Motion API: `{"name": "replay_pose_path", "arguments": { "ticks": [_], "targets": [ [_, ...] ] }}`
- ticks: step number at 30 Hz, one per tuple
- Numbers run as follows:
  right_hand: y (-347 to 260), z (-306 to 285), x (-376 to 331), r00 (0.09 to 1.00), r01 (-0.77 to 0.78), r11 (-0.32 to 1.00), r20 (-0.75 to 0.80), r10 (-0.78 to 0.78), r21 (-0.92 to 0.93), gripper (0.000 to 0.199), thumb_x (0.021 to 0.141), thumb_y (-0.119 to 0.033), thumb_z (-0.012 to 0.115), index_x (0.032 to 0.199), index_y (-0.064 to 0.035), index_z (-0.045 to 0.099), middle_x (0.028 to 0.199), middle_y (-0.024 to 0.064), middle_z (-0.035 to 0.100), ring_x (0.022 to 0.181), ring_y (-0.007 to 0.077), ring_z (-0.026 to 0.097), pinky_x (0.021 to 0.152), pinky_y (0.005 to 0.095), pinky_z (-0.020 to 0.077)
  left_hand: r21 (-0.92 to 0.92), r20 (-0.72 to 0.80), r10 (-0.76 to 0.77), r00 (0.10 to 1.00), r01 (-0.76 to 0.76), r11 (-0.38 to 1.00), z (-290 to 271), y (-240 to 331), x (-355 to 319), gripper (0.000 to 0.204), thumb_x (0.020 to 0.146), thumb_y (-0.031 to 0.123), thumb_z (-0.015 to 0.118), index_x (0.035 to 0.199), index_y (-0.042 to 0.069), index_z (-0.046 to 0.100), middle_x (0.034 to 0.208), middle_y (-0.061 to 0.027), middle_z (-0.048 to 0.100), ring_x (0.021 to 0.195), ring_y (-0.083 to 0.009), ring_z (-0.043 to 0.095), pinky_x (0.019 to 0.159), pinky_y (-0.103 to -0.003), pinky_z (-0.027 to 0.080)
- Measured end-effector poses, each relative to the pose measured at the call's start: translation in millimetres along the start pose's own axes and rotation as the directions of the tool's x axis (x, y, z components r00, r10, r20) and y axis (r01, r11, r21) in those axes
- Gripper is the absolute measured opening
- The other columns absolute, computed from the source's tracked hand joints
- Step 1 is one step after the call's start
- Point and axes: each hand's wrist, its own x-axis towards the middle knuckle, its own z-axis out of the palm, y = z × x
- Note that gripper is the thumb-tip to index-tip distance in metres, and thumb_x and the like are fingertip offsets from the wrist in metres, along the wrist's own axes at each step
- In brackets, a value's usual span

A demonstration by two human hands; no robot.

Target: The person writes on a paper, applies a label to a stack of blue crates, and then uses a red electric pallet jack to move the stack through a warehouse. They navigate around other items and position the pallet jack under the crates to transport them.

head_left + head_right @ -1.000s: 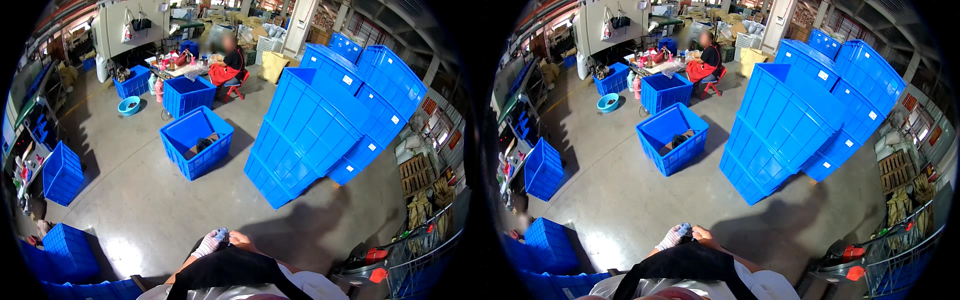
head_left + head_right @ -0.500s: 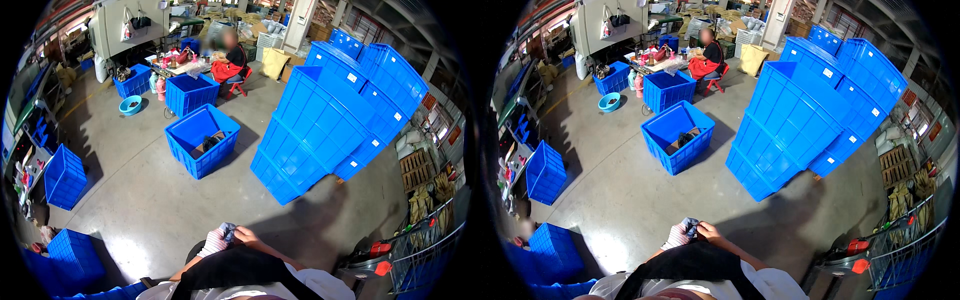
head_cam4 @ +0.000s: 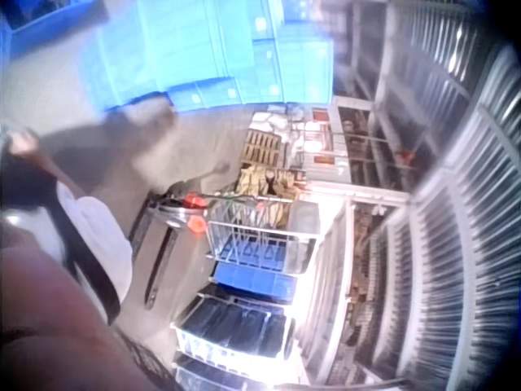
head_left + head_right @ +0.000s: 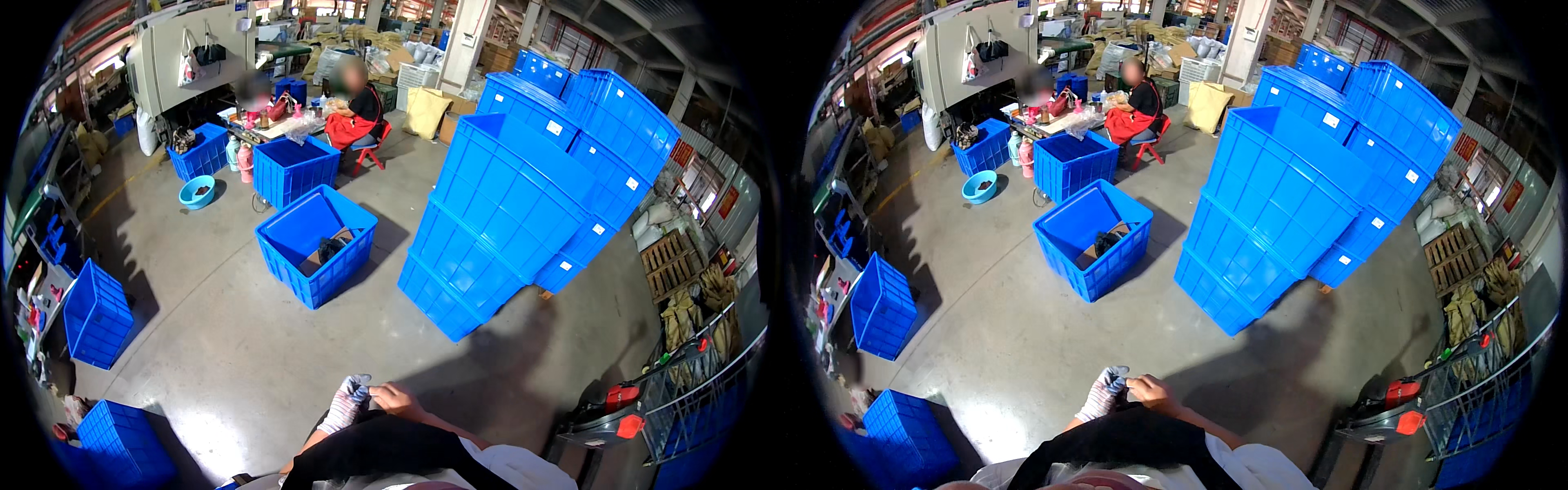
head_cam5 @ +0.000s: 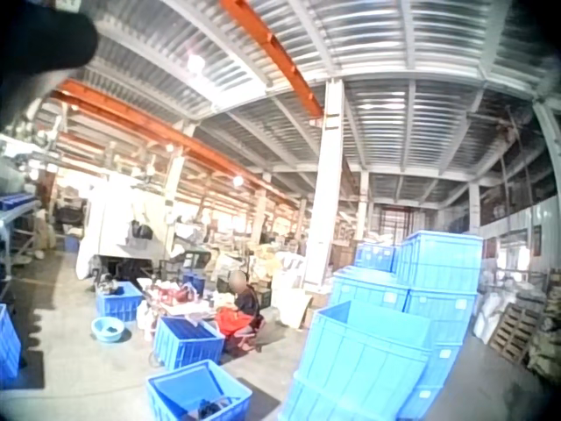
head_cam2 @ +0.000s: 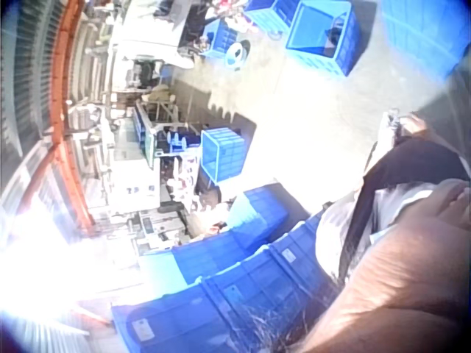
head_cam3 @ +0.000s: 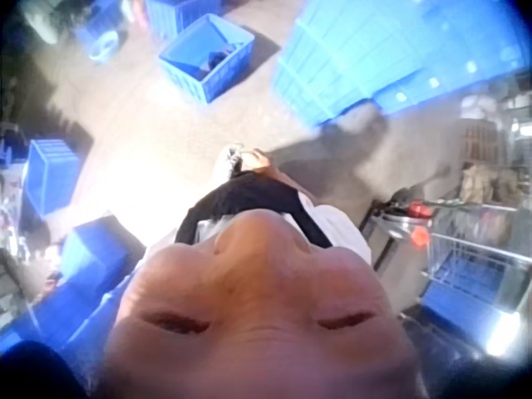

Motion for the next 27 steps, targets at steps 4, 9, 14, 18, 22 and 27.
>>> {"name": "replay_pose_path", "arguments": {
  "ticks": [4, 9, 14, 18, 22, 27],
  "targets": [
    [1.9, 0.4, -10.2, 0.834, -0.551, 0.76, 0.215, 0.508, 0.344, 0.02, 0.09, -0.02, 0.054, 0.105, -0.0081, 0.058, 0.092, 0.009, 0.063, 0.085, 0.02, 0.063, 0.071, 0.031, 0.0485, 0.285, 0.099, 0.186, 0.978, -0.207, 0.936, 13.3, -3.0, 6.8, 0.023, 0.086, 0.003, 0.058, 0.108, 0.006, 0.059, 0.077, 0.0006, 0.059, 0.069, -0.009, 0.053, 0.063, -0.024, 0.045],
    [-1.9, -39.4, -17.7, 0.837, -0.547, 0.809, 0.12, 0.533, 0.217, 0.013, 0.088, -0.017, 0.054, 0.097, -0.0084, 0.057, 0.073, 0.0113, 0.059, 0.068, 0.0176, 0.061, 0.064, 0.0306, 0.0461, 0.674, 0.263, 0.294, 0.919, -0.393, 0.625, 50.1, 2.6, 10.6, 0.022, 0.086, 0.005, 0.055, 0.107, 0.007, 0.061, 0.092, -0.0083, 0.067, 0.084, -0.0171, 0.064, 0.076, -0.028, 0.05],
    [22.8, -66.8, -57.1, 0.844, -0.457, 0.856, -0.185, 0.503, 0.242, 0.012, 0.087, -0.02, 0.056, 0.092, -0.0089, 0.058, 0.069, 0.0112, 0.055, 0.06, 0.0204, 0.058, 0.057, 0.0321, 0.0442, 0.675, 0.372, 0.09, 0.924, -0.336, 0.657, 106.3, 2.1, 22.8, 0.025, 0.089, 0.012, 0.053, 0.113, 0.01, 0.059, 0.092, -0.01, 0.067, 0.083, -0.0219, 0.066, 0.073, -0.031, 0.051],
    [45.0, -91.4, -102.7, 0.713, -0.602, 0.77, -0.292, 0.638, 0.213, 0.015, 0.084, -0.02, 0.061, 0.088, -0.006, 0.058, 0.065, 0.0111, 0.053, 0.057, 0.0183, 0.055, 0.056, 0.0308, 0.0437, 0.642, 0.385, -0.185, 0.904, -0.118, 0.757, 139.3, -47.7, 40.2, 0.022, 0.092, 0.026, 0.053, 0.106, 0.01, 0.06, 0.074, -0.0046, 0.061, 0.065, -0.0133, 0.057, 0.063, -0.029, 0.048],
    [62.2, -125.4, -151.0, 0.706, -0.631, 0.754, -0.267, 0.656, 0.184, 0.019, 0.085, -0.025, 0.062, 0.088, -0.0066, 0.058, 0.065, 0.0128, 0.056, 0.058, 0.0204, 0.059, 0.055, 0.0329, 0.0443, 0.8, 0.521, -0.231, 0.822, -0.375, 0.468, 178.0, -82.9, 53.8, 0.017, 0.089, 0.023, 0.058, 0.098, 0.01, 0.062, 0.074, -0.0058, 0.061, 0.067, -0.0143, 0.055, 0.063, -0.03, 0.047],
    [100.9, -163.8, -203.1, 0.682, -0.627, 0.741, -0.29, 0.671, 0.241, 0.02, 0.087, -0.028, 0.061, 0.093, -0.0096, 0.06, 0.063, 0.008, 0.059, 0.057, 0.0173, 0.059, 0.056, 0.0314, 0.0455, 0.865, 0.502, -0.337, 0.796, -0.455, 0.212, 227.1, -133.7, 72.4, 0.016, 0.086, 0.024, 0.057, 0.096, 0.011, 0.059, 0.076, -0.0126, 0.062, 0.07, -0.0259, 0.06, 0.064, -0.038, 0.049]
  ]
}}
